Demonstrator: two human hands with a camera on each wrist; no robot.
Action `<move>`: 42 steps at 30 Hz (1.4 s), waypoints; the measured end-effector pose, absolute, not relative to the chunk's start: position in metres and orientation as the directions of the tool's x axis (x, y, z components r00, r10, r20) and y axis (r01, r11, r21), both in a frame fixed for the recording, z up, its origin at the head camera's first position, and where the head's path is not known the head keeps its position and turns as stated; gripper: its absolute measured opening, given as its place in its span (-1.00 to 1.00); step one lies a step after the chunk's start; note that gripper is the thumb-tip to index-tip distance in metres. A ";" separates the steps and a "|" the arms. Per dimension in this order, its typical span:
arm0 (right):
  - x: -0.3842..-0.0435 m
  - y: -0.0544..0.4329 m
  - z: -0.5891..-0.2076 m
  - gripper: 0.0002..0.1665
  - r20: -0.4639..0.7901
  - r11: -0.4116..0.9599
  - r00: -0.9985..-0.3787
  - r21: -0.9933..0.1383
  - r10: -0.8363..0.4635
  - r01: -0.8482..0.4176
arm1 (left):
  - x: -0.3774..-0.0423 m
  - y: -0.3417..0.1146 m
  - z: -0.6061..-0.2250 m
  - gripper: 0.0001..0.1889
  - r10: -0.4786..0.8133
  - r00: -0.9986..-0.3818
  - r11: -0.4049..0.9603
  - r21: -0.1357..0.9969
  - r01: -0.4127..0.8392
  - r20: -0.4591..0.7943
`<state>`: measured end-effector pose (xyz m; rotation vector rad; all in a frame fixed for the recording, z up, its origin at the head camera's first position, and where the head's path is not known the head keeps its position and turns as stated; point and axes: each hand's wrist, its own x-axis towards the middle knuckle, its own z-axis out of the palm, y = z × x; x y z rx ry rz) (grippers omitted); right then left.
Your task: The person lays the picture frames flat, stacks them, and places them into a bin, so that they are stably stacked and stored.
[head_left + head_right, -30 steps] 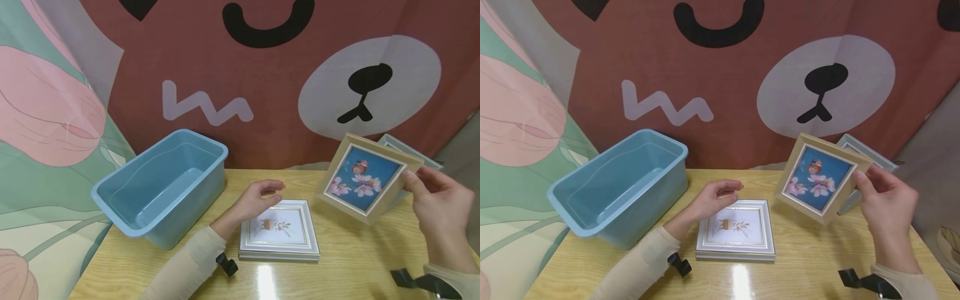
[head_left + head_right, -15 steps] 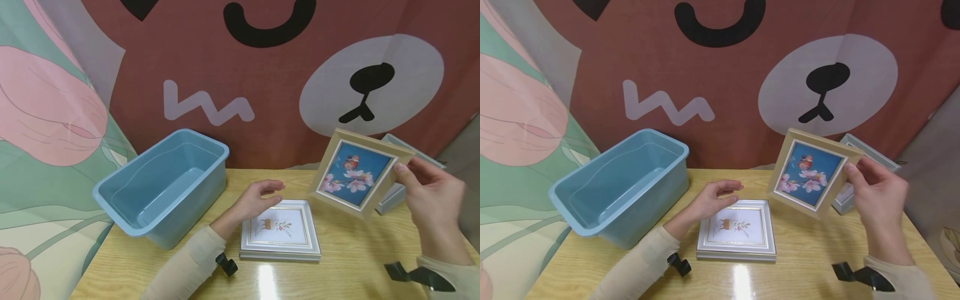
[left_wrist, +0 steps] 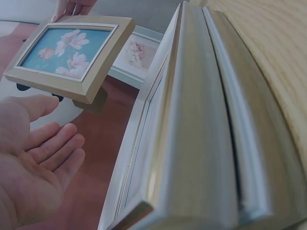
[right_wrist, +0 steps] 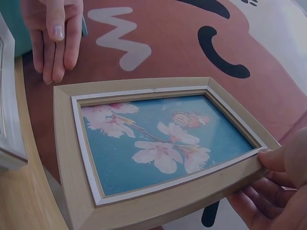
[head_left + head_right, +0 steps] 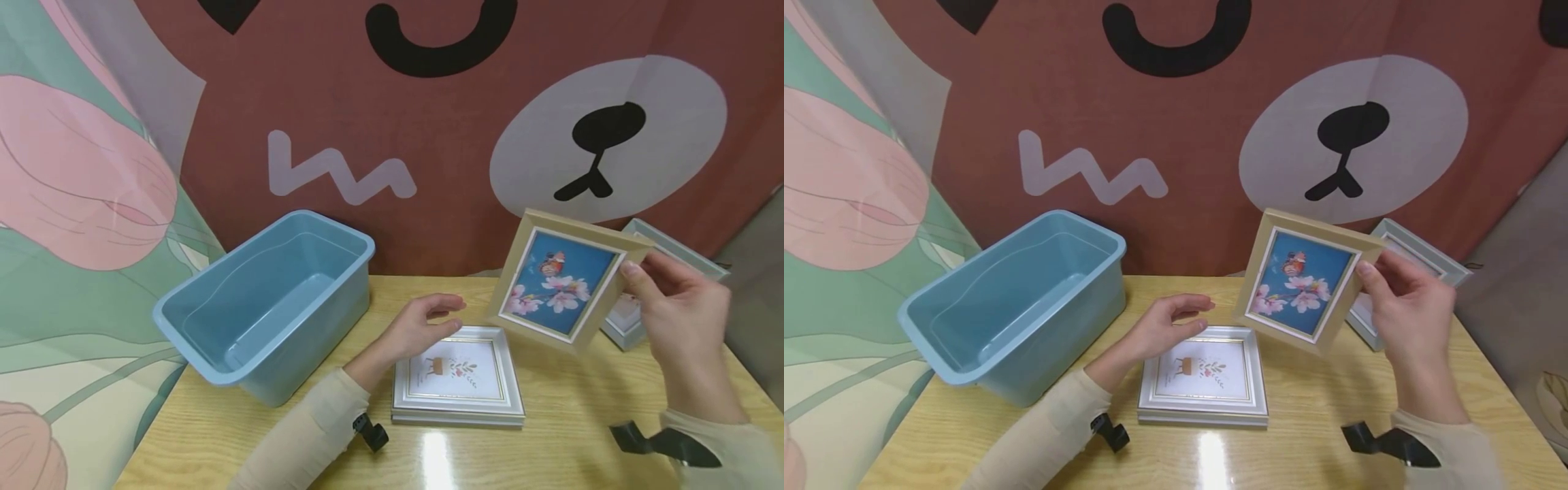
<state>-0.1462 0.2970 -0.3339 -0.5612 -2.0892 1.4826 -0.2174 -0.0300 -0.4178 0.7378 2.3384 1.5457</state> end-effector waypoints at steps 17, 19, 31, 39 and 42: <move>-0.152 0.277 -0.335 -0.42 0.260 0.408 -0.840 -0.912 0.477 -0.050 | -0.223 -0.036 -0.421 -0.50 0.525 -0.848 0.302 0.916 0.265 0.072; -0.153 0.275 -0.335 -0.44 0.269 0.402 -0.839 -0.913 0.473 -0.066 | -0.224 -0.037 -0.421 -0.49 0.524 -0.849 0.308 0.914 0.264 0.068; -0.155 0.261 -0.334 -0.40 0.237 0.473 -0.858 -0.881 0.457 0.009 | -0.228 -0.043 -0.423 -0.38 0.528 -0.847 0.301 0.921 0.246 0.054; -0.158 0.253 -0.335 -0.43 0.278 0.476 -0.862 -0.878 0.425 -0.049 | -0.231 -0.049 -0.425 -0.31 0.557 -0.827 0.305 0.906 0.293 0.080; -0.158 0.251 -0.336 -0.44 0.296 0.489 -0.863 -0.870 0.410 -0.066 | -0.232 -0.051 -0.425 -0.28 0.576 -0.813 0.307 0.899 0.313 0.087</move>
